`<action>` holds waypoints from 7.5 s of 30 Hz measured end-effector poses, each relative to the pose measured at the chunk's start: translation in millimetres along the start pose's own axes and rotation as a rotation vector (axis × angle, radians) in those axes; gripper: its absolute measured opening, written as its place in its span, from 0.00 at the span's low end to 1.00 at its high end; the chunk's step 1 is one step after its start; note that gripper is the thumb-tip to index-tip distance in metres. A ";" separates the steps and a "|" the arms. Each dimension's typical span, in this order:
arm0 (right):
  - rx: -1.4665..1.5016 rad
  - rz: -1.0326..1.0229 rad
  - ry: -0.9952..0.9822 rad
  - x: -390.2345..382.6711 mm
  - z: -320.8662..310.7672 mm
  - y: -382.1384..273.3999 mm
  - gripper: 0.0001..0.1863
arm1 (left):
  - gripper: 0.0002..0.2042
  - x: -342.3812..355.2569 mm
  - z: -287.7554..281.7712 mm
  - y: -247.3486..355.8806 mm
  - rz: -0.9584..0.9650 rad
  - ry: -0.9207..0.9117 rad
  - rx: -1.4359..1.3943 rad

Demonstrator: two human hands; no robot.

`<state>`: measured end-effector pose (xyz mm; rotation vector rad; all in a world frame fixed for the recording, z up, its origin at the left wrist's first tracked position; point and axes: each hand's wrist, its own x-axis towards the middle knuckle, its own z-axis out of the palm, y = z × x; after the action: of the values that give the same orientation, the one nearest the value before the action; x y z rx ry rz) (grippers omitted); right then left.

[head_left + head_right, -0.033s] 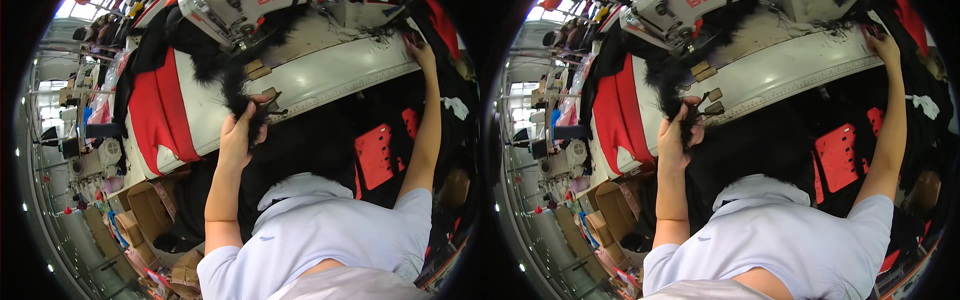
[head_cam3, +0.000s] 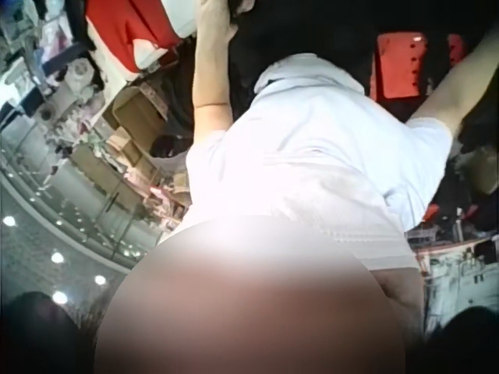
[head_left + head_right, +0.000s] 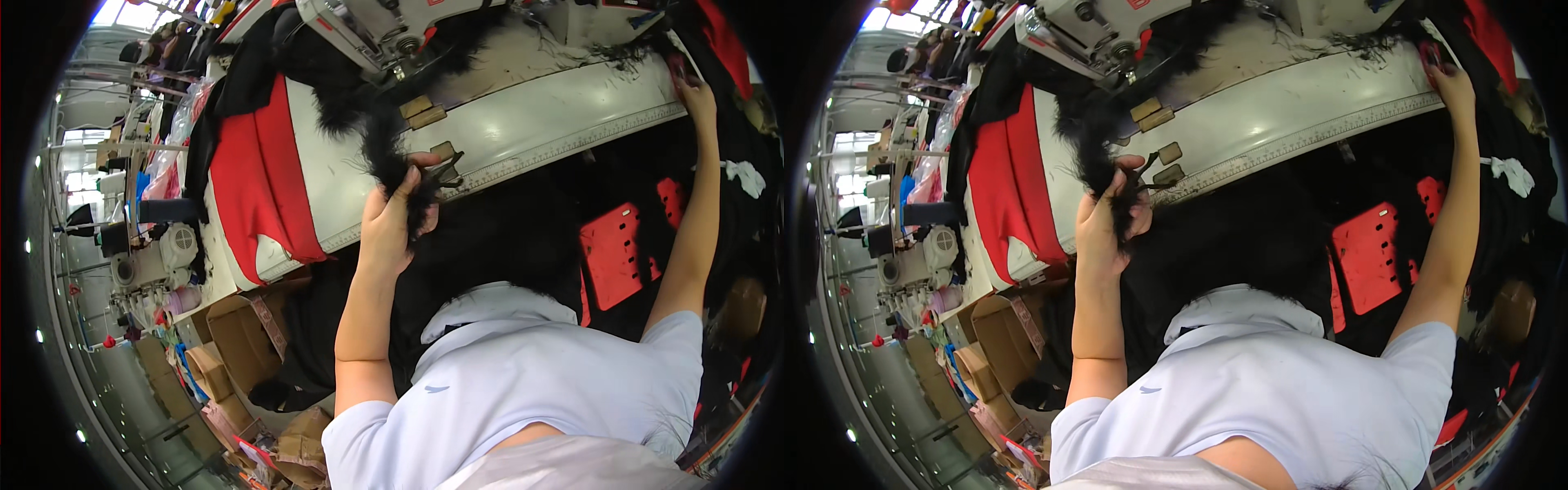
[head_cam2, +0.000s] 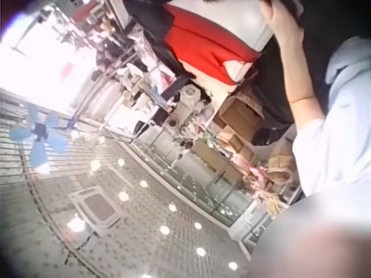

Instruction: Sewing fur trim onto a black garment using an industrial sewing machine.

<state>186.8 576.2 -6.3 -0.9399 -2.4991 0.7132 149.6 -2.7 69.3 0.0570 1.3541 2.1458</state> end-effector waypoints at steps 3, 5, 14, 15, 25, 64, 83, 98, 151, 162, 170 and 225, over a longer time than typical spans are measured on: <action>0.674 0.160 0.112 -76.7 14.2 -6.8 0.21 | 0.09 3.6 -6.9 -8.8 -0.009 -0.029 -0.034; 1.046 0.107 0.067 -151.0 42.0 -75.7 0.18 | 0.08 9.9 1.2 -19.4 -0.020 0.079 0.032; 1.343 0.194 -0.765 -286.0 84.2 -261.0 0.19 | 0.09 15.2 15.8 -48.0 0.110 0.101 0.558; 1.340 0.191 -0.774 -287.4 87.8 -262.2 0.19 | 0.09 12.7 11.0 -49.9 0.112 0.110 0.555; 1.144 -0.030 -0.456 -300.3 92.0 -254.7 0.15 | 0.09 -13.2 -16.3 -30.1 -0.138 0.148 0.140; 1.325 0.193 -0.668 -299.1 104.7 -250.6 0.17 | 0.14 -20.3 -33.8 -31.1 0.037 -0.267 1.083; 0.651 -0.208 -0.991 -315.1 82.3 -176.6 0.40 | 0.09 -6.1 -11.6 -28.4 0.011 0.018 0.555; 0.749 0.083 -0.933 -318.0 67.7 -177.8 0.19 | 0.10 -6.1 -3.2 -22.1 -0.113 -0.147 0.674; 0.162 -1.197 -0.407 -121.1 201.2 -323.8 0.08 | 0.18 126.3 -80.0 6.1 0.899 0.031 1.979; 0.400 -1.113 -0.367 -123.3 225.7 -321.2 0.06 | 0.11 137.1 -79.9 7.6 1.060 0.126 1.962; 0.301 -1.168 -0.323 -125.3 217.3 -325.4 0.04 | 0.12 152.0 -81.9 16.4 1.021 0.234 1.959; 0.218 -1.267 -0.380 -122.8 214.0 -324.6 0.10 | 0.10 147.1 -85.1 12.5 1.005 0.189 1.916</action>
<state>4.1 211.8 -10.9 0.9161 -2.5516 0.6715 -5.8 -1.6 -0.5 1.4605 3.3149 0.3832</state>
